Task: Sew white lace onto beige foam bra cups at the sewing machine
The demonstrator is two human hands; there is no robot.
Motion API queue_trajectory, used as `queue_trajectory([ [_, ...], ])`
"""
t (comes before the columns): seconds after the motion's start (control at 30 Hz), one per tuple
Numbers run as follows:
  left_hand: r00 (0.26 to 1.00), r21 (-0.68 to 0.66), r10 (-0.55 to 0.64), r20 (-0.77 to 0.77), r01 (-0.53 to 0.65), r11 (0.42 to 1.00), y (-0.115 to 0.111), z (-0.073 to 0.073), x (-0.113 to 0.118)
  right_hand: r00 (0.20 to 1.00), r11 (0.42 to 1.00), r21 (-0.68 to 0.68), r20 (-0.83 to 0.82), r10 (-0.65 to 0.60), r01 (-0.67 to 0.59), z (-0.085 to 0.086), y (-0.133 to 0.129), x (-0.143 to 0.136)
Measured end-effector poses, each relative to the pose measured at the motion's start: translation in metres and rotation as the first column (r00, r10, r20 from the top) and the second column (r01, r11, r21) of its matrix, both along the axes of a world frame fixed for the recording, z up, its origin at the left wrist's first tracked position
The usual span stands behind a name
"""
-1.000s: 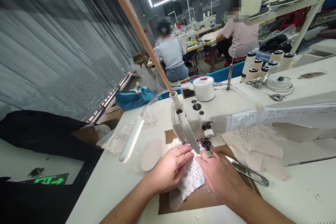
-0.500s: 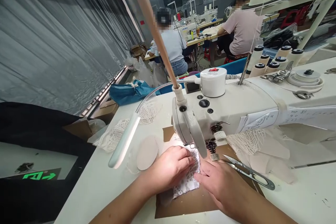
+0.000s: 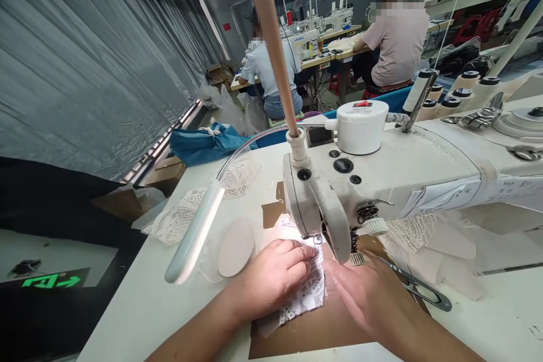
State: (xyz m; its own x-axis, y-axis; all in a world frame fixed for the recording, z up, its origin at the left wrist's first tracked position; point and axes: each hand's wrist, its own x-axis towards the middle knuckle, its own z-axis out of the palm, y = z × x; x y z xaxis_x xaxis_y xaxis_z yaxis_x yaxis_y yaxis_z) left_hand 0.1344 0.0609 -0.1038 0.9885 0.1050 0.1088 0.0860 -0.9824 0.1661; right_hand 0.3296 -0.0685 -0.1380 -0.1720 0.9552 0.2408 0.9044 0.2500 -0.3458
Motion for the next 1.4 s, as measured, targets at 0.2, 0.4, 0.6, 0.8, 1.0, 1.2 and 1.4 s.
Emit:
queue_trajectory([
  [0.2, 0.993, -0.147, 0.119, 0.016, -0.115, 0.982, -0.004, 0.004, 0.003, 0.986, 0.986, 0.07, 0.061, -0.154, 0.15, 0.0, 0.004, 0.001],
  [0.4, 0.962, -0.133, 0.267, 0.065, -0.256, 0.957, -0.008, -0.008, 0.006, 0.973, 0.988, 0.049, 0.171, -0.153, 0.147, -0.008, 0.005, 0.001],
  [0.6, 0.961, -0.201, 0.253, 0.112, -0.228, 0.953, -0.005, -0.011, 0.005, 0.975, 0.975, 0.134, 0.11, -0.195, 0.179, -0.017, 0.005, 0.002],
  [0.8, 0.97, -0.137, 0.235, 0.068, -0.224, 0.965, -0.005, -0.008, 0.005, 0.959, 0.98, 0.091, 0.21, -0.193, 0.177, -0.033, 0.001, 0.007],
  [1.0, 0.982, -0.05, 0.19, -0.001, -0.19, 0.981, -0.004, -0.001, 0.002, 0.961, 0.987, 0.102, 0.237, -0.144, 0.122, -0.03, 0.003, 0.007],
  [1.2, 0.996, -0.006, -0.046, -0.073, 0.046, 0.999, 0.005, -0.007, -0.006, 0.97, 0.986, 0.131, 0.205, -0.13, 0.104, -0.019, 0.006, 0.005],
  [1.4, 0.994, 0.0, -0.058, -0.093, 0.058, 0.998, 0.007, -0.012, -0.009, 0.964, 0.986, 0.132, 0.232, -0.132, 0.103, -0.013, 0.006, 0.004],
])
